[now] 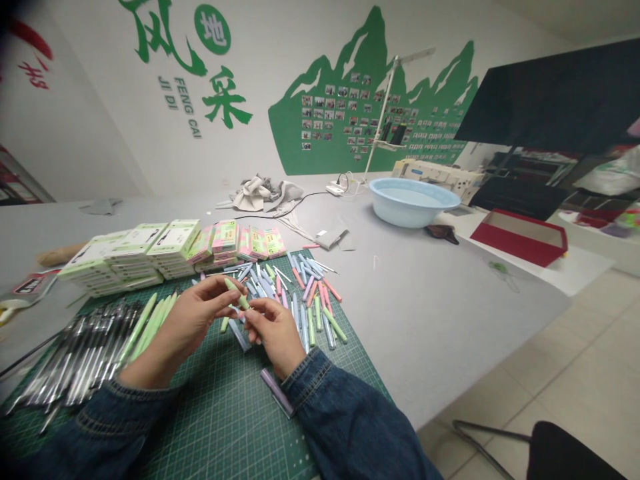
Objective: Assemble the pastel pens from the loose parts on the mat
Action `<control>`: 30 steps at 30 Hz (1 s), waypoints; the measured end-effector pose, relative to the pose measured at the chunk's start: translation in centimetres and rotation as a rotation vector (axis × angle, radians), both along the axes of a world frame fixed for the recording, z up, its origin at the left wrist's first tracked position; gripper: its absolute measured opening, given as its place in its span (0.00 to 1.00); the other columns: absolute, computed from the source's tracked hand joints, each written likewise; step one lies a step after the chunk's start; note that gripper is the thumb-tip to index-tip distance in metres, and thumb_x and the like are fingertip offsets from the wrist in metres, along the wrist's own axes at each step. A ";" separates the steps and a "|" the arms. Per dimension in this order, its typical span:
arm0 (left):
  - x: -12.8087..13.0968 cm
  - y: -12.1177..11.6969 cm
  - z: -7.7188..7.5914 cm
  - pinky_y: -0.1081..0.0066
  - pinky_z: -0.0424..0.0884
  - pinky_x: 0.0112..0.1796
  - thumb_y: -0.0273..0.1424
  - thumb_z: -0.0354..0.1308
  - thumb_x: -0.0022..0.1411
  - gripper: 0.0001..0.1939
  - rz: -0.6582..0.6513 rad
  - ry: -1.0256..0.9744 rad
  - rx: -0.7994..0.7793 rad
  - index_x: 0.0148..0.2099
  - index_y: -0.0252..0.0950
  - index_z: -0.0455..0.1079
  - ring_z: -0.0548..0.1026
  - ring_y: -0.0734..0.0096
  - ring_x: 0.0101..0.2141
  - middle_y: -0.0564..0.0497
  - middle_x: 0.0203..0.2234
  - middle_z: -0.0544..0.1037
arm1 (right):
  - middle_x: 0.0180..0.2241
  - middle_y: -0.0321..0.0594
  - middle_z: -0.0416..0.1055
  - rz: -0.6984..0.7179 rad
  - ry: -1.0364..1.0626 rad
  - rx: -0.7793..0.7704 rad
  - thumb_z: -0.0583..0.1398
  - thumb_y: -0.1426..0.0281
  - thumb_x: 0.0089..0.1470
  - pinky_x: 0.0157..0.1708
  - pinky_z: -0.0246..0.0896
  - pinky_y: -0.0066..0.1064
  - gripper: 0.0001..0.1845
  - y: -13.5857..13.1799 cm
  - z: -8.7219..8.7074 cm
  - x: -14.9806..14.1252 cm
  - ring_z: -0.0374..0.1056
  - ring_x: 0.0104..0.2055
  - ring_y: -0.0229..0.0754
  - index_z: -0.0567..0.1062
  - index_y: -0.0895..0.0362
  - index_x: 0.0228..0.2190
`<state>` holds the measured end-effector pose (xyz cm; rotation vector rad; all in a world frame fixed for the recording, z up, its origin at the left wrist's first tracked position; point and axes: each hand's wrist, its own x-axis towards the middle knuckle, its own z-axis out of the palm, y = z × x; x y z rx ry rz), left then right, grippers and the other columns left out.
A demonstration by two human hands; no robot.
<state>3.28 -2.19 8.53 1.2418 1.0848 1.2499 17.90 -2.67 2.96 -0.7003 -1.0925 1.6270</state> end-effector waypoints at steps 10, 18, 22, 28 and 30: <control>-0.2 0.3 -0.7 0.73 0.68 0.28 0.34 0.66 0.51 0.08 0.033 0.040 0.031 0.31 0.35 0.76 0.71 0.73 0.26 0.50 0.32 0.76 | 0.18 0.27 0.66 -0.140 -0.040 -0.032 0.70 0.69 0.38 0.19 0.53 0.22 0.16 -0.2 0.6 0.1 0.60 0.19 0.31 0.68 0.57 0.25; 0.4 -0.1 -0.5 0.71 0.67 0.29 0.33 0.65 0.52 0.06 0.011 0.054 0.058 0.29 0.35 0.76 0.71 0.71 0.25 0.49 0.32 0.77 | 0.20 0.33 0.71 -0.104 -0.033 -0.017 0.68 0.65 0.43 0.19 0.56 0.24 0.14 -0.2 0.5 0.2 0.64 0.19 0.33 0.71 0.59 0.26; -0.2 0.2 -0.9 0.71 0.67 0.31 0.33 0.64 0.53 0.07 -0.050 0.036 0.078 0.32 0.35 0.77 0.71 0.71 0.27 0.49 0.30 0.76 | 0.21 0.37 0.72 0.076 0.053 -0.031 0.63 0.61 0.50 0.20 0.54 0.24 0.14 -0.1 0.5 0.4 0.64 0.19 0.32 0.73 0.61 0.28; -1.0 0.4 -1.4 0.71 0.65 0.33 0.33 0.64 0.54 0.11 -0.125 -0.036 0.027 0.39 0.35 0.78 0.70 0.69 0.29 0.49 0.30 0.76 | 0.22 0.34 0.69 0.201 0.150 -0.100 0.63 0.61 0.52 0.17 0.43 0.22 0.14 -0.2 0.8 0.4 0.54 0.16 0.27 0.73 0.61 0.32; -1.0 0.4 -1.4 0.71 0.65 0.35 0.33 0.63 0.55 0.10 -0.111 -0.019 0.035 0.40 0.36 0.78 0.70 0.69 0.31 0.48 0.33 0.76 | 0.23 0.32 0.69 0.137 0.144 -0.120 0.69 0.64 0.43 0.16 0.44 0.21 0.15 -0.2 0.7 0.4 0.56 0.16 0.27 0.71 0.59 0.30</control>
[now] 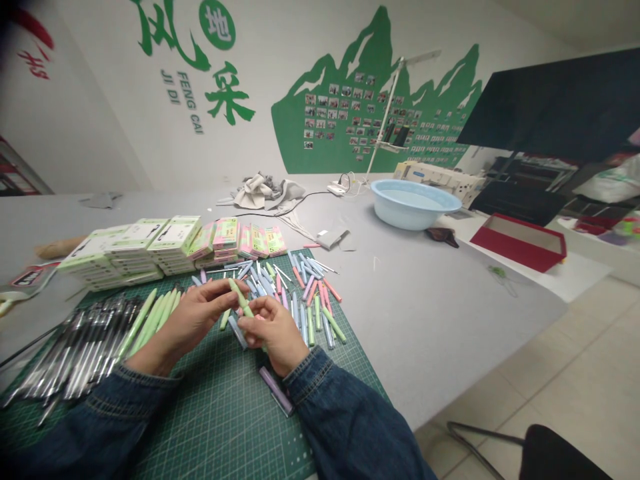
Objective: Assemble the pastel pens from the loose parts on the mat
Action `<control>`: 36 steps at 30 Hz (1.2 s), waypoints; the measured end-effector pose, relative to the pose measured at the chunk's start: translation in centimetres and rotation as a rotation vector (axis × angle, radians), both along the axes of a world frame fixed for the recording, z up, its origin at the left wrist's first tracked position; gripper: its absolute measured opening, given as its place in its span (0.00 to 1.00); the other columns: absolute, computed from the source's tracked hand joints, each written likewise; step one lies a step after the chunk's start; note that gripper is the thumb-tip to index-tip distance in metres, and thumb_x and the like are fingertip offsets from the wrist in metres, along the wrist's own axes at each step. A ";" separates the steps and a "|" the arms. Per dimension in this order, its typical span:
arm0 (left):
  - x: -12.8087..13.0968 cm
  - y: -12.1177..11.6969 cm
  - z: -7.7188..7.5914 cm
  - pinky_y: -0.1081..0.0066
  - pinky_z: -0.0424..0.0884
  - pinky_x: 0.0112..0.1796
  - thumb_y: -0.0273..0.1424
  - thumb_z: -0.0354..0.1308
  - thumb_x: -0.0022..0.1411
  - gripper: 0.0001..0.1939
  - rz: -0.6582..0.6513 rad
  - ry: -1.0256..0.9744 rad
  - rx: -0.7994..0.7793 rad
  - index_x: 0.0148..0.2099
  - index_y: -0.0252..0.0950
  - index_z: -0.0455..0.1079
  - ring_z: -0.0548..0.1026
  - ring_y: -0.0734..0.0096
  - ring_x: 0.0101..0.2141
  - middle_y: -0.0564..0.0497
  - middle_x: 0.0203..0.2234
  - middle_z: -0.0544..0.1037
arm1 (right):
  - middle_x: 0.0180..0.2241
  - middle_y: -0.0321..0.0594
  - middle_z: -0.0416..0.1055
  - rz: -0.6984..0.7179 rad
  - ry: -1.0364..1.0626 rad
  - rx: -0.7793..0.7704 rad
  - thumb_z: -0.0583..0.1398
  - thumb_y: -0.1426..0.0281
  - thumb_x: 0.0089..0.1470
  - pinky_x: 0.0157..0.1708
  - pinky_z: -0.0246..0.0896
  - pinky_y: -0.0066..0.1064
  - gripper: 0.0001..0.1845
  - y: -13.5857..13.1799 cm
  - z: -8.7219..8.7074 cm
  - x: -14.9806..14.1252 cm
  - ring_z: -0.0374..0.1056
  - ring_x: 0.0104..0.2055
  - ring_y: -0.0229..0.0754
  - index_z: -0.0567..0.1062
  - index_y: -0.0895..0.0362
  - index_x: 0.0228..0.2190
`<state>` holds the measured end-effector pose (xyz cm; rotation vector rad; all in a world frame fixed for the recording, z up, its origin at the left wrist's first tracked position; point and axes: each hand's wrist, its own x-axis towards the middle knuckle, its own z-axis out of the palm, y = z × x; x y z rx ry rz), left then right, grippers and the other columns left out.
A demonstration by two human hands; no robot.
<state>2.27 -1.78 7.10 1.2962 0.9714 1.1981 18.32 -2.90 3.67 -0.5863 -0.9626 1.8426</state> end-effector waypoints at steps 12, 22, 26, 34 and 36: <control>0.3 0.0 -0.4 0.71 0.65 0.34 0.34 0.63 0.54 0.12 0.019 -0.055 -0.024 0.41 0.36 0.77 0.69 0.69 0.30 0.50 0.29 0.75 | 0.21 0.32 0.69 -0.012 -0.030 -0.054 0.69 0.63 0.42 0.14 0.48 0.19 0.16 0.2 -0.2 -0.2 0.61 0.17 0.29 0.73 0.60 0.29; 0.5 0.1 -0.8 0.71 0.66 0.34 0.34 0.64 0.54 0.12 0.058 -0.118 -0.054 0.41 0.35 0.77 0.70 0.70 0.29 0.50 0.29 0.75 | 0.20 0.33 0.70 -0.014 -0.090 -0.021 0.67 0.59 0.45 0.16 0.56 0.21 0.18 0.3 -0.5 -0.2 0.63 0.17 0.31 0.72 0.60 0.30; 0.4 -0.1 -1.0 0.71 0.65 0.31 0.35 0.63 0.55 0.14 0.010 -0.133 -0.077 0.44 0.35 0.76 0.69 0.71 0.26 0.50 0.27 0.74 | 0.20 0.37 0.71 0.168 -0.060 -0.036 0.62 0.54 0.51 0.17 0.58 0.22 0.21 0.3 -0.5 0.0 0.66 0.18 0.33 0.74 0.62 0.31; -0.1 -0.4 -1.6 0.71 0.66 0.37 0.33 0.63 0.55 0.11 0.048 -0.140 -0.059 0.41 0.36 0.76 0.70 0.71 0.31 0.49 0.31 0.76 | 0.18 0.34 0.69 0.136 -0.092 -0.043 0.66 0.58 0.47 0.16 0.60 0.22 0.18 0.1 -0.6 -0.2 0.63 0.17 0.32 0.73 0.61 0.29; -0.2 -0.6 -1.4 0.71 0.67 0.36 0.33 0.62 0.57 0.11 -0.006 -0.190 -0.069 0.42 0.35 0.76 0.70 0.71 0.30 0.50 0.29 0.75 | 0.20 0.36 0.69 0.275 -0.020 -0.061 0.62 0.56 0.52 0.16 0.60 0.22 0.20 0.0 -0.4 0.0 0.64 0.17 0.32 0.73 0.63 0.31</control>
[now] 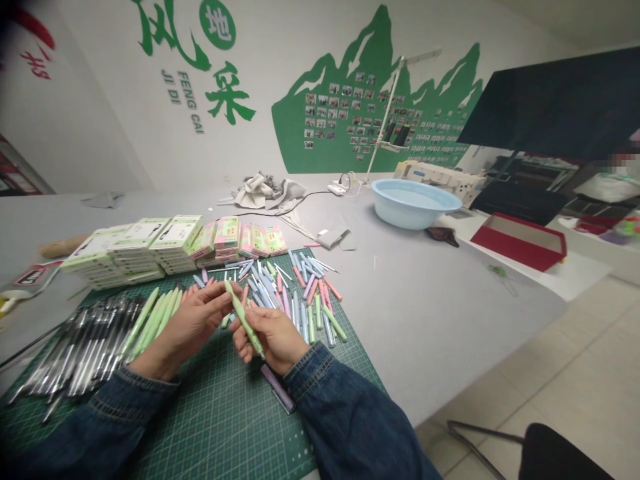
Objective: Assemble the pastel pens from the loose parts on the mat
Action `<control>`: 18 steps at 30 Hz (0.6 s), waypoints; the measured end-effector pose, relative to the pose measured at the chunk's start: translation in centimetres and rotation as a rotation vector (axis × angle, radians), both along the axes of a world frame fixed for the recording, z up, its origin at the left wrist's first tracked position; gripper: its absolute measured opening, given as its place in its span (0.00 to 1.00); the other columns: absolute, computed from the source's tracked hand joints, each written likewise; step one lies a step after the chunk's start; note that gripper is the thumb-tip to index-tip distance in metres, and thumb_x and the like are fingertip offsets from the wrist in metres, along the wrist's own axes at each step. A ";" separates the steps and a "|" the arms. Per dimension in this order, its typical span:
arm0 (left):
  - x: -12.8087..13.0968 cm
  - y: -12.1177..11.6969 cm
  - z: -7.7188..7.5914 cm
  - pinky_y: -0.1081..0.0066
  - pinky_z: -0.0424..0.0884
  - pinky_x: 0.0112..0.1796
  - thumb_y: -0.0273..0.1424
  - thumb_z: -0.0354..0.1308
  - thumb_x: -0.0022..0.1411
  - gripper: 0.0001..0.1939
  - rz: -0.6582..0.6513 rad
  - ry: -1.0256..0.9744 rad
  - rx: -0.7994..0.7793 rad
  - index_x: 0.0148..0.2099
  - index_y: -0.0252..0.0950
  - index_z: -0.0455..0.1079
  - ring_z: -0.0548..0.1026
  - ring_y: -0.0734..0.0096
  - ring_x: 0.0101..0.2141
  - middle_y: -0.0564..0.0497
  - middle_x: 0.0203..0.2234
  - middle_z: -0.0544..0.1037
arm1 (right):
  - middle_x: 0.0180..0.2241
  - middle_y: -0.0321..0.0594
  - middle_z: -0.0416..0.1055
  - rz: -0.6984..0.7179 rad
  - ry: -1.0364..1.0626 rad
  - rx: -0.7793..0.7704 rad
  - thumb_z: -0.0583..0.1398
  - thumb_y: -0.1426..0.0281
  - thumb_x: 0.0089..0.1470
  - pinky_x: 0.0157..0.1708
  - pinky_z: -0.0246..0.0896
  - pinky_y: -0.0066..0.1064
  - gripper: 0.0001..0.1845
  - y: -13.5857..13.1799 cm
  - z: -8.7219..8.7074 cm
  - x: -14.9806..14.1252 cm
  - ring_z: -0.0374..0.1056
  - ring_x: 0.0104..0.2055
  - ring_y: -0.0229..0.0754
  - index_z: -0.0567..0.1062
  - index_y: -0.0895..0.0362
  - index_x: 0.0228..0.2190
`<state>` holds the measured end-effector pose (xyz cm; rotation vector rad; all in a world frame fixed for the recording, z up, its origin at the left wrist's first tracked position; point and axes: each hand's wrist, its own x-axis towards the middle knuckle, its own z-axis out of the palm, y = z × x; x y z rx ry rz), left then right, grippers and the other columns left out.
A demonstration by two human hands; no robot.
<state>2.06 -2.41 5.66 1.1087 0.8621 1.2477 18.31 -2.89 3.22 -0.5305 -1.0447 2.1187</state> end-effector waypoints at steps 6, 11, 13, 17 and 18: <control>-0.2 -0.2 -0.3 0.72 0.67 0.36 0.33 0.63 0.56 0.11 0.035 0.008 -0.044 0.41 0.35 0.75 0.71 0.71 0.31 0.50 0.29 0.75 | 0.20 0.33 0.69 -0.140 -0.084 0.054 0.67 0.58 0.45 0.22 0.69 0.29 0.19 -0.3 0.0 -0.4 0.65 0.19 0.33 0.71 0.60 0.31; -0.1 -0.5 -0.2 0.72 0.66 0.38 0.33 0.62 0.57 0.09 0.003 0.017 0.009 0.40 0.35 0.76 0.70 0.71 0.32 0.50 0.29 0.74 | 0.18 0.33 0.68 -0.006 0.014 -0.018 0.65 0.59 0.50 0.21 0.67 0.27 0.17 -0.5 -0.1 -0.5 0.63 0.17 0.32 0.72 0.62 0.29; 0.0 -0.7 0.0 0.73 0.67 0.37 0.33 0.63 0.56 0.09 -0.014 -0.038 0.015 0.39 0.34 0.76 0.70 0.72 0.31 0.50 0.29 0.74 | 0.18 0.32 0.66 0.104 0.109 -0.076 0.64 0.59 0.51 0.19 0.65 0.25 0.17 -0.5 -0.2 -0.4 0.61 0.16 0.31 0.72 0.62 0.30; -0.1 -0.3 -0.4 0.74 0.69 0.34 0.31 0.64 0.54 0.09 0.021 -0.154 -0.047 0.39 0.33 0.76 0.72 0.73 0.30 0.50 0.28 0.75 | 0.20 0.34 0.67 0.128 0.160 -0.071 0.61 0.59 0.55 0.22 0.69 0.27 0.17 -0.4 0.0 -0.1 0.63 0.19 0.32 0.72 0.62 0.36; -0.3 -0.1 -0.7 0.75 0.70 0.33 0.30 0.65 0.54 0.09 0.071 -0.193 -0.080 0.39 0.33 0.76 0.72 0.74 0.29 0.50 0.29 0.75 | 0.23 0.36 0.70 0.083 0.151 -0.038 0.59 0.59 0.57 0.24 0.70 0.29 0.17 -0.3 0.1 0.0 0.66 0.21 0.34 0.72 0.61 0.39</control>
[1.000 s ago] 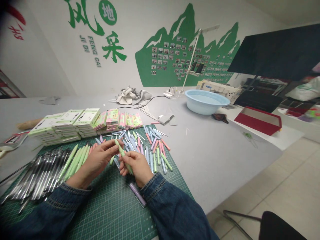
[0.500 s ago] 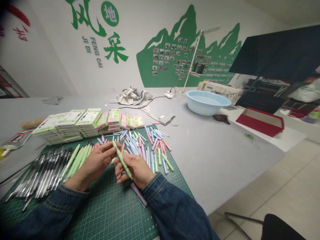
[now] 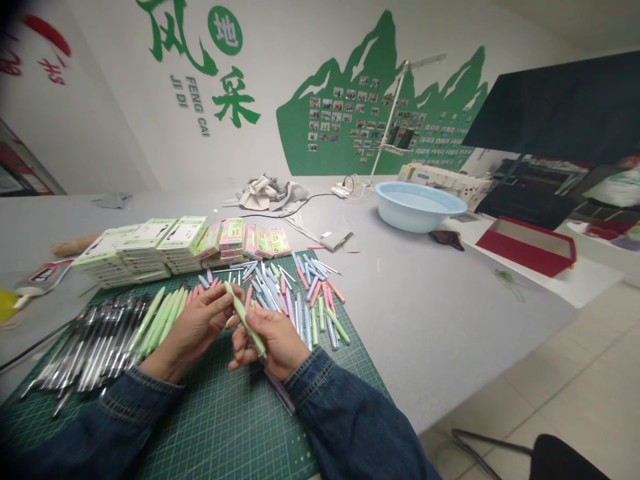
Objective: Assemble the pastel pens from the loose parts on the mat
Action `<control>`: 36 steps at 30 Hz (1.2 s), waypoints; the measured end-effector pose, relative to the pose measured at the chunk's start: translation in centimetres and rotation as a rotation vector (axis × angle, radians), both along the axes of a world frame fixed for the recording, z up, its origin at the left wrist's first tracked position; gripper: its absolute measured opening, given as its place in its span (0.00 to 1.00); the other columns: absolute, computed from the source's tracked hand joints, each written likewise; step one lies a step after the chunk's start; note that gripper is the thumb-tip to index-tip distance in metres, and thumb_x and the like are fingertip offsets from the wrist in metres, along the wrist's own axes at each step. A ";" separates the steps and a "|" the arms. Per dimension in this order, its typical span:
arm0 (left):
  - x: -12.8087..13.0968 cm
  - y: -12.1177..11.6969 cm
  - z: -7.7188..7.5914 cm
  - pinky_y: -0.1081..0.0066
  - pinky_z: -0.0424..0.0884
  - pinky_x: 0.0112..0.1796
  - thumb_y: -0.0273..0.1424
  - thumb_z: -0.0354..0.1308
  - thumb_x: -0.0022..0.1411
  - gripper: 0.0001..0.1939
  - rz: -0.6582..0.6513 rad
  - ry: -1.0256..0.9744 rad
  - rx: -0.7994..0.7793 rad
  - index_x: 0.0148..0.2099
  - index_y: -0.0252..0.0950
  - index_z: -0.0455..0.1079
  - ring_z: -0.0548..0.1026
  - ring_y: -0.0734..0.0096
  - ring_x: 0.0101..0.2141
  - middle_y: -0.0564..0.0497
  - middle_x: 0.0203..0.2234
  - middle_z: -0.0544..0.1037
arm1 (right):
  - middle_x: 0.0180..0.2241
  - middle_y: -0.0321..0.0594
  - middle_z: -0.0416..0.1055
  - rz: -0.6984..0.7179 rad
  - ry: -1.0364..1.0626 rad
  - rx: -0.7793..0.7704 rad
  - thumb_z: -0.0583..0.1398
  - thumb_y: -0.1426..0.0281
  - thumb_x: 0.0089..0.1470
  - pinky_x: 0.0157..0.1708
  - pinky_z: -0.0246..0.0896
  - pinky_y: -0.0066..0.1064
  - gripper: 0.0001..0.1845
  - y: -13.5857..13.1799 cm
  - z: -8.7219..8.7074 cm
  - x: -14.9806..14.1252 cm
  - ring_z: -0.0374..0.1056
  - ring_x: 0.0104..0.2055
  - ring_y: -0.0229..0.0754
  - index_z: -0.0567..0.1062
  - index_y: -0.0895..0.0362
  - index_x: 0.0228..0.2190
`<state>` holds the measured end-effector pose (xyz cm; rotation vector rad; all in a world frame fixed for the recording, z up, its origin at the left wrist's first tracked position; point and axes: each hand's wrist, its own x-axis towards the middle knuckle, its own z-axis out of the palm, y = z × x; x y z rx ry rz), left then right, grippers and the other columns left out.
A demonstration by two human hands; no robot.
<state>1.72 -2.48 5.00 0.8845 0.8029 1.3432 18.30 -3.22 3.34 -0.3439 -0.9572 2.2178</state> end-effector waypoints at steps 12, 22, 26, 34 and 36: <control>-1.2 1.4 -1.6 0.84 0.73 0.24 0.19 0.57 0.60 0.06 0.229 -0.297 -0.146 0.36 0.27 0.75 0.72 0.82 0.23 0.49 0.26 0.75 | 0.32 0.42 0.73 -0.205 0.025 0.219 0.63 0.68 0.53 0.34 0.73 0.35 0.19 -0.1 0.9 0.3 0.71 0.36 0.41 0.73 0.59 0.47; -1.2 0.9 -1.1 0.83 0.73 0.24 0.21 0.60 0.58 0.05 0.136 -0.283 -0.134 0.38 0.29 0.75 0.72 0.81 0.24 0.49 0.28 0.75 | 0.42 0.48 0.73 -0.040 0.082 0.222 0.65 0.70 0.49 0.35 0.73 0.38 0.24 -0.4 1.7 0.9 0.71 0.39 0.43 0.71 0.58 0.50; -1.1 0.8 -1.0 0.83 0.71 0.23 0.24 0.62 0.57 0.06 0.112 -0.271 -0.134 0.38 0.28 0.75 0.70 0.82 0.22 0.50 0.26 0.74 | 0.38 0.47 0.74 -0.044 0.061 0.231 0.65 0.72 0.48 0.34 0.73 0.39 0.21 -0.5 1.1 0.5 0.71 0.38 0.44 0.73 0.60 0.46; -1.2 0.4 0.2 0.83 0.67 0.23 0.29 0.64 0.55 0.08 0.036 -0.140 -0.096 0.38 0.30 0.75 0.67 0.84 0.22 0.53 0.25 0.71 | 0.41 0.45 0.73 0.099 0.047 0.190 0.70 0.68 0.41 0.35 0.72 0.43 0.32 -0.5 1.1 0.6 0.71 0.39 0.45 0.67 0.55 0.48; -1.1 0.3 0.7 0.83 0.66 0.24 0.30 0.64 0.56 0.07 -0.009 -0.048 -0.051 0.37 0.31 0.75 0.66 0.84 0.23 0.54 0.25 0.71 | 0.40 0.44 0.73 0.101 0.077 0.124 0.66 0.60 0.48 0.36 0.71 0.45 0.29 -0.4 1.2 0.6 0.72 0.37 0.45 0.64 0.52 0.49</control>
